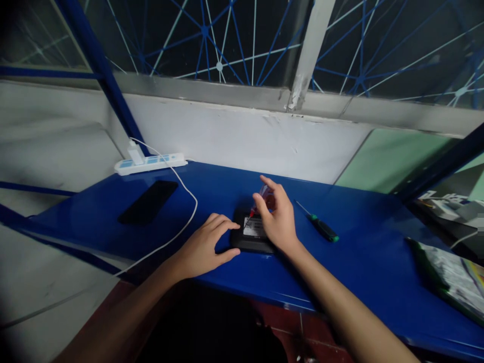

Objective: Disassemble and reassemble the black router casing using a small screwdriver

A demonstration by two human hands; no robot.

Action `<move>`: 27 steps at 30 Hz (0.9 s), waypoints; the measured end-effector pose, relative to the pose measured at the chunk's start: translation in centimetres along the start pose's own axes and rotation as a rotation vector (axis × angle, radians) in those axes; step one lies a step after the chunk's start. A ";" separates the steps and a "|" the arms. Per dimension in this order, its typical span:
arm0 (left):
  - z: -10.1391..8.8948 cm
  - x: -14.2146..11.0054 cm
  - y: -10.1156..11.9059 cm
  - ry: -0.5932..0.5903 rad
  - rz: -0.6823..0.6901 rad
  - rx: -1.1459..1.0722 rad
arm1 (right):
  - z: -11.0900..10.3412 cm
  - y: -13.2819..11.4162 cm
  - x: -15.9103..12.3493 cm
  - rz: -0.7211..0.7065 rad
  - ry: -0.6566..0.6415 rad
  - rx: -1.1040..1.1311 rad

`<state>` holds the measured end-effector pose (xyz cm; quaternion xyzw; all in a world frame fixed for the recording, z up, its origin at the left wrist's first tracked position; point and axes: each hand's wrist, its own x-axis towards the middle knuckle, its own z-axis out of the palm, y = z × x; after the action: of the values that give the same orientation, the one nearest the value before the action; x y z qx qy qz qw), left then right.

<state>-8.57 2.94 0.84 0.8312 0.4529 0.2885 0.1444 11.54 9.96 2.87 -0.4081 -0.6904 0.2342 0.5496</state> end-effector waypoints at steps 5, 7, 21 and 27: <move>0.2 -0.1 -0.1 0.005 0.006 -0.004 | 0.1 0.6 -0.5 0.027 0.028 -0.005; 0.2 -0.1 -0.2 0.010 0.008 -0.001 | 0.1 0.7 -0.7 0.034 0.032 -0.008; 0.1 -0.2 -0.2 0.026 0.029 0.031 | -0.4 0.1 -1.4 0.051 0.071 0.215; 0.2 -0.3 -0.2 0.031 0.035 0.038 | -0.6 0.3 -1.2 0.020 0.094 0.160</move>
<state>-8.75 2.82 0.48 0.8369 0.4460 0.2950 0.1165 12.25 9.03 2.12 -0.3802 -0.6390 0.2746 0.6097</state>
